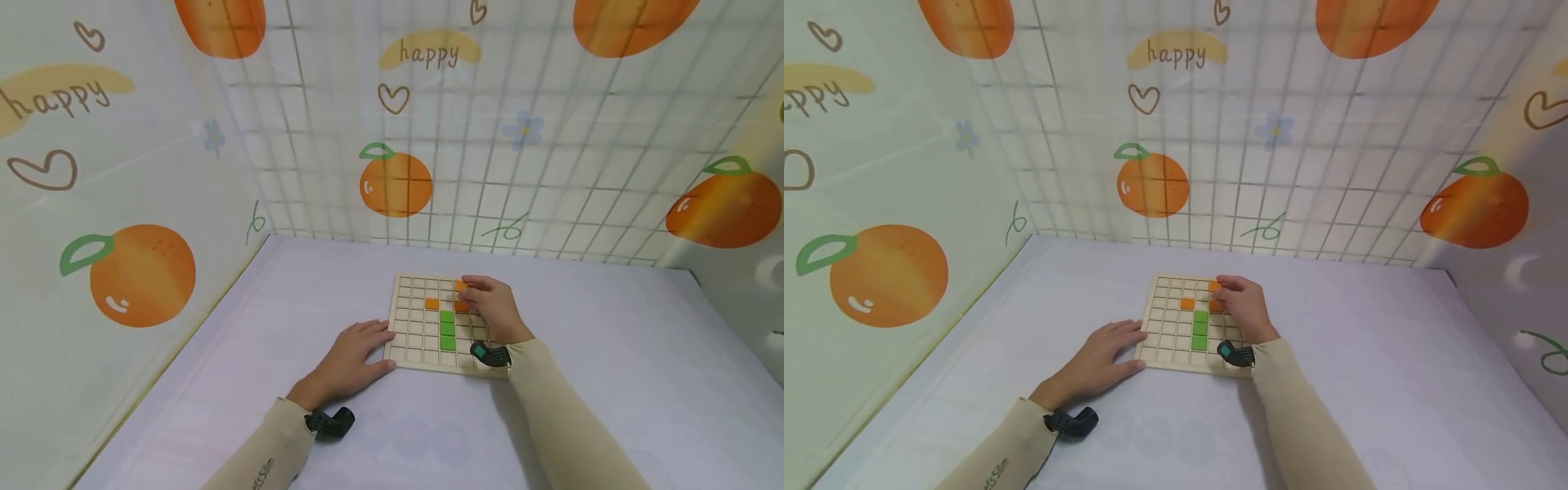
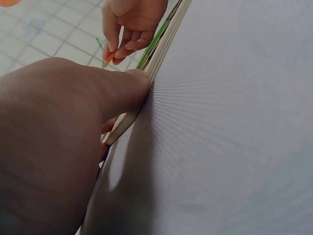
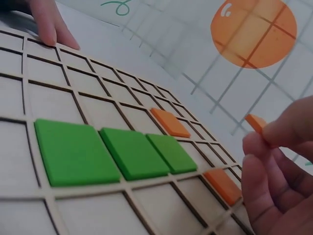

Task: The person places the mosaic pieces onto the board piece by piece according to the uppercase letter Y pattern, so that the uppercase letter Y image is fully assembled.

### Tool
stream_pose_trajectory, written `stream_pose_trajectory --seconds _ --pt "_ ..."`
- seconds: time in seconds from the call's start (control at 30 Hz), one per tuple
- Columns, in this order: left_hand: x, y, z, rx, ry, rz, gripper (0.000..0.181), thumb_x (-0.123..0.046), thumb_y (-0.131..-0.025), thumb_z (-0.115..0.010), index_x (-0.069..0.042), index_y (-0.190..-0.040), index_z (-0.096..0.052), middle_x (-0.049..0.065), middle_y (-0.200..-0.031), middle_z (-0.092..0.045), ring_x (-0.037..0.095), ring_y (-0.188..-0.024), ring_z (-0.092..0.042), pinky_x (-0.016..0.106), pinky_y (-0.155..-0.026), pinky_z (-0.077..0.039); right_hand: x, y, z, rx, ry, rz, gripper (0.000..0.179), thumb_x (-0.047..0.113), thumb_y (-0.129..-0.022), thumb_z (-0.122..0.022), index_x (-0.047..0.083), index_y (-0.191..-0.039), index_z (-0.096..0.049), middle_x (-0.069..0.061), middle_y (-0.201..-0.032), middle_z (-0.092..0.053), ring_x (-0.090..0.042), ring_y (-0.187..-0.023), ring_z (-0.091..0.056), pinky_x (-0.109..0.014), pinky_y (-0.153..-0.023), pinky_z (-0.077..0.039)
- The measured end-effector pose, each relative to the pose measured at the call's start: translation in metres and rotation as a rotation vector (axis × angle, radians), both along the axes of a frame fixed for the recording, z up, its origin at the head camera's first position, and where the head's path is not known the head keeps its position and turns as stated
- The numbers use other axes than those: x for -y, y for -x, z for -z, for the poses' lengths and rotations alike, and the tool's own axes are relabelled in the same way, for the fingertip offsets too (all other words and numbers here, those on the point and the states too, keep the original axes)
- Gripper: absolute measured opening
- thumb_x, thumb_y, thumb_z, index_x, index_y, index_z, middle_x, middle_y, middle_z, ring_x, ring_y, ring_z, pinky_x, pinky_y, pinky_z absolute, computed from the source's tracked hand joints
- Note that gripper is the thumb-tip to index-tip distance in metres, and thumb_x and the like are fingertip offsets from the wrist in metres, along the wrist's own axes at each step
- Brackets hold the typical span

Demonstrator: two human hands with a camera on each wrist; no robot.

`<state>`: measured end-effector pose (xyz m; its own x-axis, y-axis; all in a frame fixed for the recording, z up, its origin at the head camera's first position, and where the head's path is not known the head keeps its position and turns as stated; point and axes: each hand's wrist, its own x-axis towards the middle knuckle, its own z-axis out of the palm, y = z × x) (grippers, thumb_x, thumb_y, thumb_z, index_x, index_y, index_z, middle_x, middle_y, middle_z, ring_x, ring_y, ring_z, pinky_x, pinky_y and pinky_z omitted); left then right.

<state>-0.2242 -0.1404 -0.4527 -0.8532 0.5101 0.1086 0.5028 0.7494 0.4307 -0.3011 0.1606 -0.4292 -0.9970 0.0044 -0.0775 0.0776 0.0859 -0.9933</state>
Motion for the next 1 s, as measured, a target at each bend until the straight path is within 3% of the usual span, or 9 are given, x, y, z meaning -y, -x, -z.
stream_pose_trajectory --seconds 0.23,0.43,1.0 --pt "0.004 0.0 0.002 -0.006 0.012 -0.015 0.058 -0.048 -0.096 -0.061 -0.02 -0.146 -0.054 -0.002 -0.158 -0.039 0.019 -0.147 -0.029 0.047 -0.119 -0.022 0.017 0.006 0.002 -0.034 -0.01 -0.028 0.043 0.008 -0.095 -0.064 0.001 -0.137 -0.058 -0.018 -0.131 -0.059 -0.029 -0.106 -0.065 -0.032 -0.087 -0.057" --pt "0.008 -0.002 -0.001 0.0 0.001 -0.006 0.057 -0.047 -0.097 -0.062 -0.019 -0.146 -0.054 -0.001 -0.158 -0.039 0.02 -0.147 -0.029 0.047 -0.119 -0.022 0.03 0.008 0.002 -0.067 -0.011 -0.065 0.041 0.006 -0.096 -0.062 -0.002 -0.136 -0.058 -0.02 -0.129 -0.06 -0.034 -0.107 -0.065 -0.036 -0.089 -0.057" --pt "0.003 0.001 0.002 0.003 -0.003 0.012 0.057 -0.047 -0.097 -0.061 -0.02 -0.147 -0.053 -0.002 -0.159 -0.038 0.02 -0.147 -0.028 0.048 -0.119 -0.023 0.046 0.019 0.009 -0.087 -0.174 -0.09 0.036 0.009 -0.094 -0.063 0.006 -0.129 -0.065 -0.014 -0.12 -0.063 -0.026 -0.094 -0.068 -0.035 -0.08 -0.059"
